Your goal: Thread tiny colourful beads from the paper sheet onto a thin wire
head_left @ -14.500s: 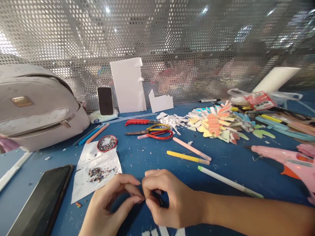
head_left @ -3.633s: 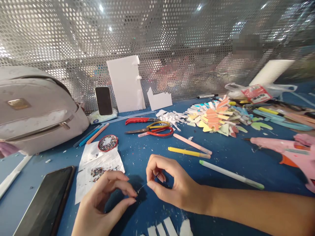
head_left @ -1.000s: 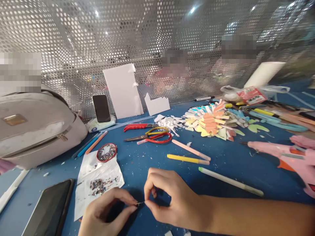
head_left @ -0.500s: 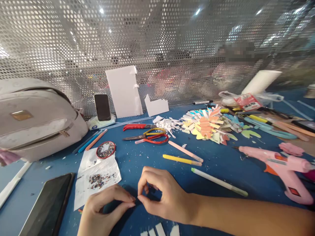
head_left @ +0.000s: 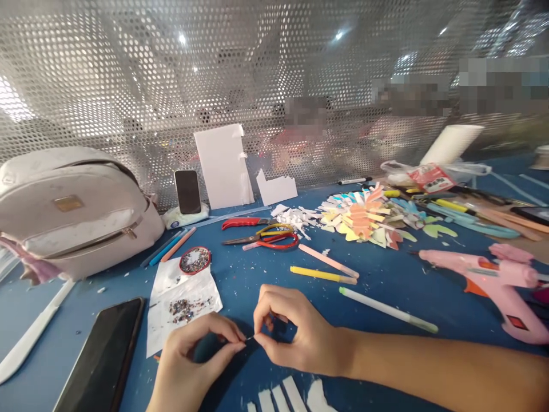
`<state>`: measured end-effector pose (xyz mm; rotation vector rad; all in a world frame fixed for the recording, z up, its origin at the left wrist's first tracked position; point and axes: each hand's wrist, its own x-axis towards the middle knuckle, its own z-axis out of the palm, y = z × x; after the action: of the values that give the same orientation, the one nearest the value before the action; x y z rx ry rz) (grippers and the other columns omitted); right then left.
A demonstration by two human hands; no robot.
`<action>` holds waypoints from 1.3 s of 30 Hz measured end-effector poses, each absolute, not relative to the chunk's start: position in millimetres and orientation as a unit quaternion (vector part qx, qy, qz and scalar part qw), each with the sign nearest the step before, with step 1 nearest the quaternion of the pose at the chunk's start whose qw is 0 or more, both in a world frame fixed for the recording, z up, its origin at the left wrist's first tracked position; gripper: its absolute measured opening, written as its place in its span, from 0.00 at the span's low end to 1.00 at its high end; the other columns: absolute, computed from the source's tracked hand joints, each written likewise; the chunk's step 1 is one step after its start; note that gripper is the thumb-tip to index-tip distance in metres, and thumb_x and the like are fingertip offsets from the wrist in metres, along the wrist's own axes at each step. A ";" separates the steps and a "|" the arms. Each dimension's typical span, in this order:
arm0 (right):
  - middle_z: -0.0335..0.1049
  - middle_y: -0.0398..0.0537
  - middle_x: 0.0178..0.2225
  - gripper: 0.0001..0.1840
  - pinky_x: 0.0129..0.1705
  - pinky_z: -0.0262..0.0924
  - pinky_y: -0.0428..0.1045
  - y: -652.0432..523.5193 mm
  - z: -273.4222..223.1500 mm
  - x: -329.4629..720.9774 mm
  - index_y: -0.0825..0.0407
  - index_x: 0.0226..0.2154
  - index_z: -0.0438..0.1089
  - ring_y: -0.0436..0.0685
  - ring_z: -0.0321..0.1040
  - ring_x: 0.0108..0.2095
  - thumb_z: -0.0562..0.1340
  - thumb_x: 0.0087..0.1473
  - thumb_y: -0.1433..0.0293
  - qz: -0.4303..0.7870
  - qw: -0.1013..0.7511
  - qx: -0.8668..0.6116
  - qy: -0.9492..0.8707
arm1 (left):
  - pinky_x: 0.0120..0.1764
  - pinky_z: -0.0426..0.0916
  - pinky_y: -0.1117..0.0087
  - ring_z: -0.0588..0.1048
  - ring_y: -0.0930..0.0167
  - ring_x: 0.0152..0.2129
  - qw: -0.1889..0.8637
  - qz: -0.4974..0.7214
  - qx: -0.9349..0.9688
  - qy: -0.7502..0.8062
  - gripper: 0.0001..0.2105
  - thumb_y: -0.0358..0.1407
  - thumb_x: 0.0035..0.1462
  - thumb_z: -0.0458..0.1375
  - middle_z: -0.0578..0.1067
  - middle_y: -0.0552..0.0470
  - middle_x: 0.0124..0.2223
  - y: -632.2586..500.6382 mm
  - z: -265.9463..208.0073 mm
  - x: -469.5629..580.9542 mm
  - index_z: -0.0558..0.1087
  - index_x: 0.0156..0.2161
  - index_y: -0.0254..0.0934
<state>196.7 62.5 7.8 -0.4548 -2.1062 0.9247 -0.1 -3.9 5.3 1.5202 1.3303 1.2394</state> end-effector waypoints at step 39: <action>0.64 0.42 0.31 0.05 0.35 0.59 0.44 65.8 6.3 199.1 0.52 0.33 0.70 0.49 0.64 0.31 0.63 0.53 0.78 0.373 0.256 -0.136 -0.881 | 0.32 0.72 0.75 0.79 0.71 0.24 0.309 0.400 0.700 0.505 0.05 0.32 0.51 0.68 0.82 0.54 0.25 -3.8 1.0 -6.1 0.80 0.25 0.40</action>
<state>199.1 65.8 6.3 -0.3697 -2.3919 1.0134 -6.1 -3.8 1.0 1.8487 1.3340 1.0581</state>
